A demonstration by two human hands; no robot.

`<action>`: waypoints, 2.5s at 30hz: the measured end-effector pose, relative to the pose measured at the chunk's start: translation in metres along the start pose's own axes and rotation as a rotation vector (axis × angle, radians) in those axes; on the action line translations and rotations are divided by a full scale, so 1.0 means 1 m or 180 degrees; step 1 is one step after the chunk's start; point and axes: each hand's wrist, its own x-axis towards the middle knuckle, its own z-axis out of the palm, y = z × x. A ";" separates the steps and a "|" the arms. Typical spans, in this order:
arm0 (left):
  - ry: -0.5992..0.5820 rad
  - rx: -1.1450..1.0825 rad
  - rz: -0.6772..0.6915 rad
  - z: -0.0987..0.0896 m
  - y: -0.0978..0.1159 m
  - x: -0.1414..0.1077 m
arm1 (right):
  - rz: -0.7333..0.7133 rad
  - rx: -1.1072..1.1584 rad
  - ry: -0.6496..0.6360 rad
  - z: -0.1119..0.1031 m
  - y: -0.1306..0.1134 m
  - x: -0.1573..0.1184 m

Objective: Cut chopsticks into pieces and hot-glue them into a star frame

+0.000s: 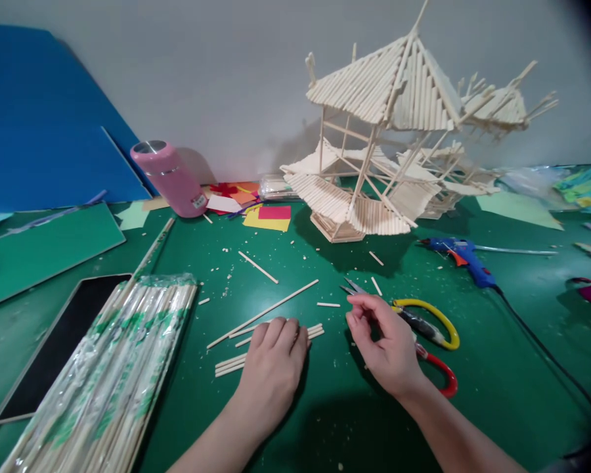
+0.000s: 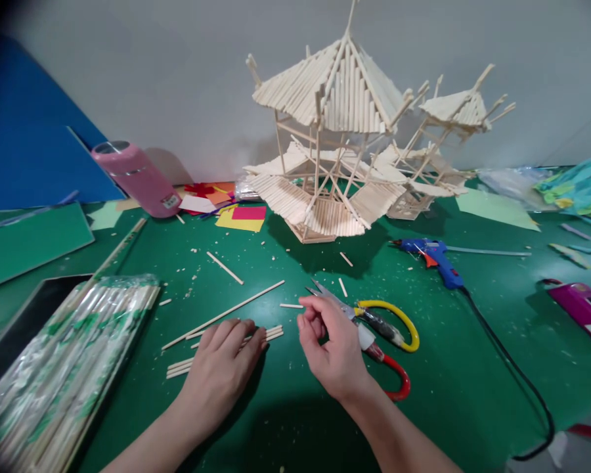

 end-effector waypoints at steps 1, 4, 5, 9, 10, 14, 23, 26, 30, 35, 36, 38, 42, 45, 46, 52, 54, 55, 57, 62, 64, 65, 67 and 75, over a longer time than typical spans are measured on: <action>-0.0004 0.0009 0.0026 0.000 0.000 -0.001 | 0.0012 0.0006 -0.0012 0.001 0.000 0.000; -0.0070 -0.0003 0.0071 0.001 0.000 -0.003 | 0.0040 -0.0042 -0.0052 0.002 0.000 -0.001; -0.0087 -0.0006 0.0086 0.001 0.000 -0.003 | 0.0045 -0.0078 -0.0081 0.002 0.000 -0.001; -0.0095 -0.0051 0.0087 0.003 0.000 -0.005 | 0.0063 -0.0264 -0.0319 0.005 -0.001 0.002; -0.0090 -0.0063 0.0083 0.003 0.000 -0.005 | 0.0067 -0.0316 -0.0381 0.005 -0.001 0.003; -0.0104 -0.0103 0.0095 0.002 0.000 -0.004 | 0.0012 -0.0542 -0.0628 0.005 -0.002 0.008; -0.0377 -0.0137 0.0102 -0.003 0.002 -0.004 | -0.0627 -0.1260 -0.1644 -0.001 -0.002 0.023; -0.0394 -0.0135 0.0125 -0.001 0.002 -0.005 | -0.0855 -0.1526 -0.1889 0.000 -0.003 0.027; -0.0322 -0.0154 0.0106 0.001 0.000 -0.006 | -0.1044 -0.1839 -0.2086 0.002 -0.004 0.032; -0.0326 -0.0198 0.0060 0.004 0.001 -0.008 | -0.1437 -0.2137 -0.2356 0.001 -0.004 0.038; -0.0314 -0.0209 0.0041 0.004 0.002 -0.008 | -0.1533 -0.2179 -0.2407 0.000 -0.003 0.039; -0.0289 -0.0249 0.0014 0.005 0.003 -0.008 | -0.1692 -0.2239 -0.2479 0.000 -0.001 0.042; -0.0278 -0.0290 -0.0084 0.006 0.004 -0.007 | -0.1951 -0.2262 -0.2608 0.002 0.006 0.045; -0.0291 -0.0310 -0.0184 0.006 0.005 -0.006 | -0.2108 -0.2254 -0.2748 0.003 0.011 0.046; -0.0295 -0.0317 -0.0211 0.006 0.005 -0.006 | -0.2125 -0.2254 -0.2789 0.003 0.012 0.047; -0.0295 -0.0307 -0.0362 0.006 0.006 -0.003 | -0.2119 -0.2163 -0.2821 0.006 0.016 0.047; -0.0312 -0.0317 -0.0424 0.005 0.006 -0.002 | -0.2119 -0.2108 -0.2794 0.006 0.015 0.047; -0.0321 -0.0327 -0.0453 0.004 0.007 -0.001 | -0.2117 -0.2081 -0.2779 0.006 0.015 0.047; -0.0339 -0.0349 -0.0521 0.003 0.007 0.000 | -0.2117 -0.2041 -0.2717 0.004 0.014 0.048; -0.0342 -0.0436 -0.0652 -0.002 0.008 0.002 | -0.2143 -0.2026 -0.2470 0.000 0.010 0.045; -0.0295 -0.0516 -0.0627 -0.004 0.008 0.002 | -0.2105 -0.1977 -0.2403 0.000 0.003 0.044; -0.0253 -0.0565 -0.0605 -0.005 0.007 0.001 | -0.2060 -0.1929 -0.2373 -0.001 -0.001 0.044; -0.0144 -0.0669 -0.0572 -0.006 0.006 0.000 | -0.1904 -0.1782 -0.2262 -0.005 -0.011 0.045; 0.0619 -0.1315 -0.0717 -0.008 0.003 -0.002 | -0.0094 -0.1956 -0.0823 -0.066 0.006 0.011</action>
